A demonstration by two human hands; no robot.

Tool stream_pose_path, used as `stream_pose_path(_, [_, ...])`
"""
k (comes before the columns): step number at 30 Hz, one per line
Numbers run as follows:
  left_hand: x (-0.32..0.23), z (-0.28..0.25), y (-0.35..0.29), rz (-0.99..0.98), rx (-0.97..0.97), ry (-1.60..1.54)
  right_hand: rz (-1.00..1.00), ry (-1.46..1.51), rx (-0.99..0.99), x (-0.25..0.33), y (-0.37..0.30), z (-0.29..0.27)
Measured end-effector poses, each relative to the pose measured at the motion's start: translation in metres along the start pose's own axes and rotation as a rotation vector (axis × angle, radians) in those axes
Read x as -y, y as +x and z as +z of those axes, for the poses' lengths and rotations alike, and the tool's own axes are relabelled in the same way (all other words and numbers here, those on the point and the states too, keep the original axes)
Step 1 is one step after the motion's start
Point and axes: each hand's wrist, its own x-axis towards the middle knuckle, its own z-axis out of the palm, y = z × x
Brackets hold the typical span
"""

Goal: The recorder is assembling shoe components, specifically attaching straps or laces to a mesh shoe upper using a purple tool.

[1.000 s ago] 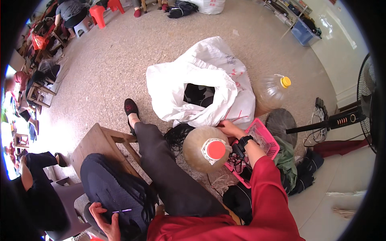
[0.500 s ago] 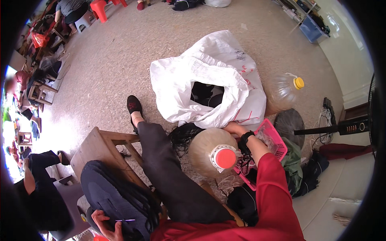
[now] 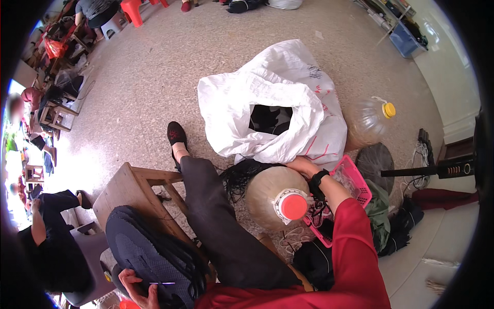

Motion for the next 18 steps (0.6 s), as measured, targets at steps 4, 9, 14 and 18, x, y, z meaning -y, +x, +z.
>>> stream_pose_path(4, [0.006, 0.0, -0.001, 0.049, 0.002, 0.002, -0.076, -0.008, 0.063, 0.013, -0.007, -0.011])
stream_pose_path(9, [0.007, 0.003, -0.001, 0.035, -0.022, -0.021, -0.186, -0.089, 0.134, 0.014, -0.004, -0.022])
stream_pose_path(14, [0.008, 0.005, -0.001, 0.043, -0.02, -0.021, 0.007, -0.125, 0.08, 0.018, -0.017, -0.031])
stream_pose_path(18, [0.006, 0.004, -0.001, 0.067, -0.021, -0.019, -0.155, -0.01, 0.056, 0.062, -0.068, -0.03])
